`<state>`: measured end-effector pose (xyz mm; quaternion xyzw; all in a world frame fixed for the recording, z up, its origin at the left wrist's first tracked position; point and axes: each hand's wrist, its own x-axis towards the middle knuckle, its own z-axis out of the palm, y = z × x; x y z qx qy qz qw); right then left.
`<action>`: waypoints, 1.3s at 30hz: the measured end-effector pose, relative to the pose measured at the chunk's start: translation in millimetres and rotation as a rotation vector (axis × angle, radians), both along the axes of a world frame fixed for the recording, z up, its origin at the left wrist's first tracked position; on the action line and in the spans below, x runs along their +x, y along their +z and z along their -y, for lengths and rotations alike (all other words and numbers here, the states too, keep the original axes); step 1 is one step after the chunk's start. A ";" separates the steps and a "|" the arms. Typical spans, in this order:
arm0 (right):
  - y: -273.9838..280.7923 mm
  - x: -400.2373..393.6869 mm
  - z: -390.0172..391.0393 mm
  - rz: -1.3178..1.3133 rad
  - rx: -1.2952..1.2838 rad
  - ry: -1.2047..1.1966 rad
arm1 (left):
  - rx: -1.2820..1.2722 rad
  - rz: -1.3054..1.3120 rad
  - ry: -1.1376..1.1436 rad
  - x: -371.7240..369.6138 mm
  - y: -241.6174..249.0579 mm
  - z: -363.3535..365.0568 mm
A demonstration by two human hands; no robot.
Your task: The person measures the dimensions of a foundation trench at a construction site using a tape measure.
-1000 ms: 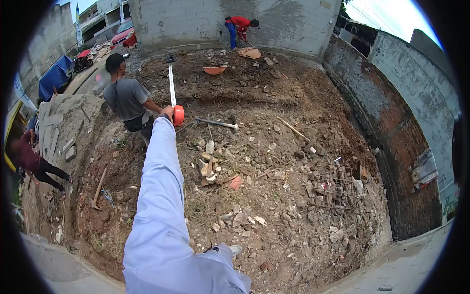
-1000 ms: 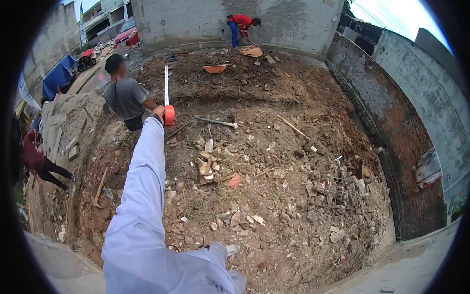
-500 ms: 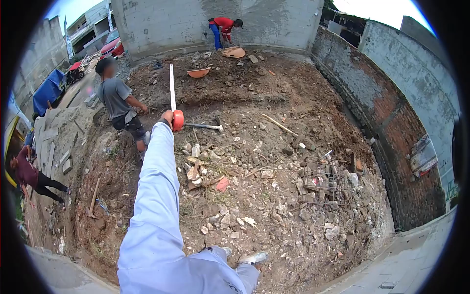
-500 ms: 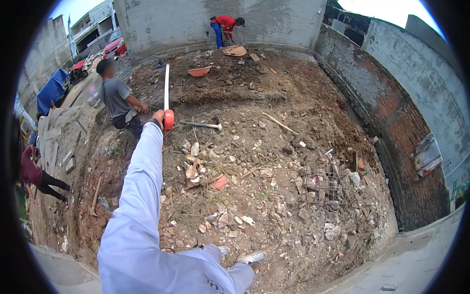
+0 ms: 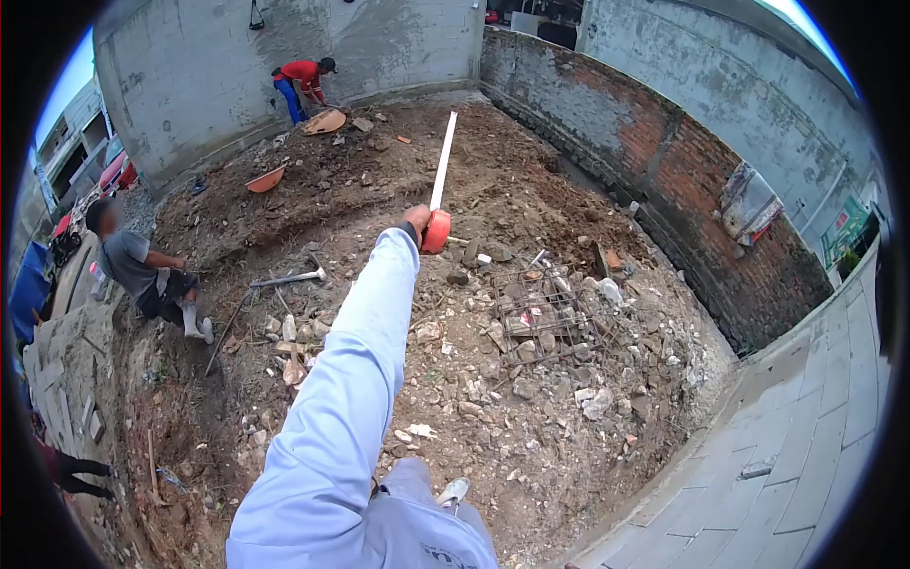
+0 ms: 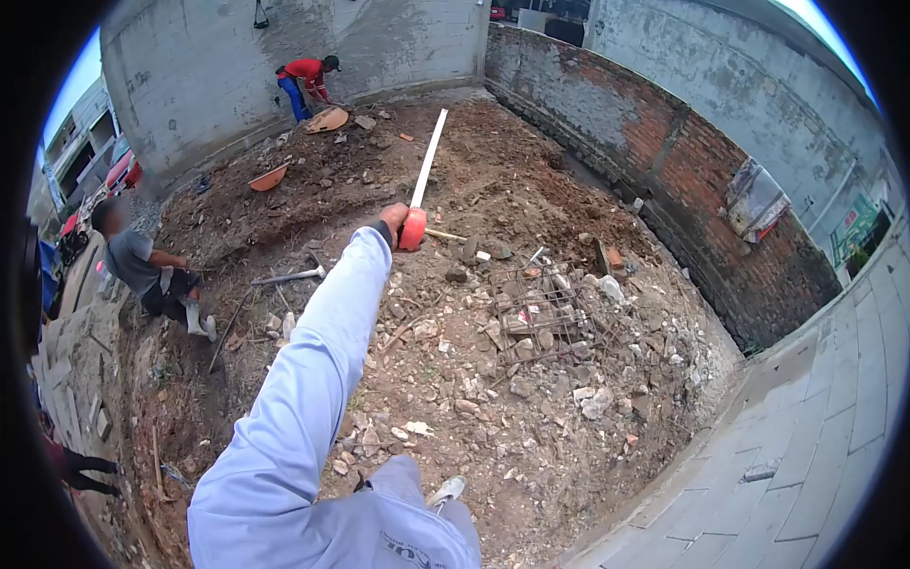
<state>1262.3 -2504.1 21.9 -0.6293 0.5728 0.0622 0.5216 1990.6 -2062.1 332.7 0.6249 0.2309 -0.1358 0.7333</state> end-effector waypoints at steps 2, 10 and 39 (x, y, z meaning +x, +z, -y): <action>24.6 17.7 16.5 0.081 -0.006 -0.110 | -0.057 0.085 -0.029 12.1 11.5 46.0; 1.4 -24.0 -56.1 0.336 0.049 -0.678 | -0.217 -0.108 -0.459 -1.6 -78.7 148.1; 62.9 277.9 -589.6 -0.105 0.417 -2.223 | 0.878 -0.935 -2.509 -466.8 -495.9 333.9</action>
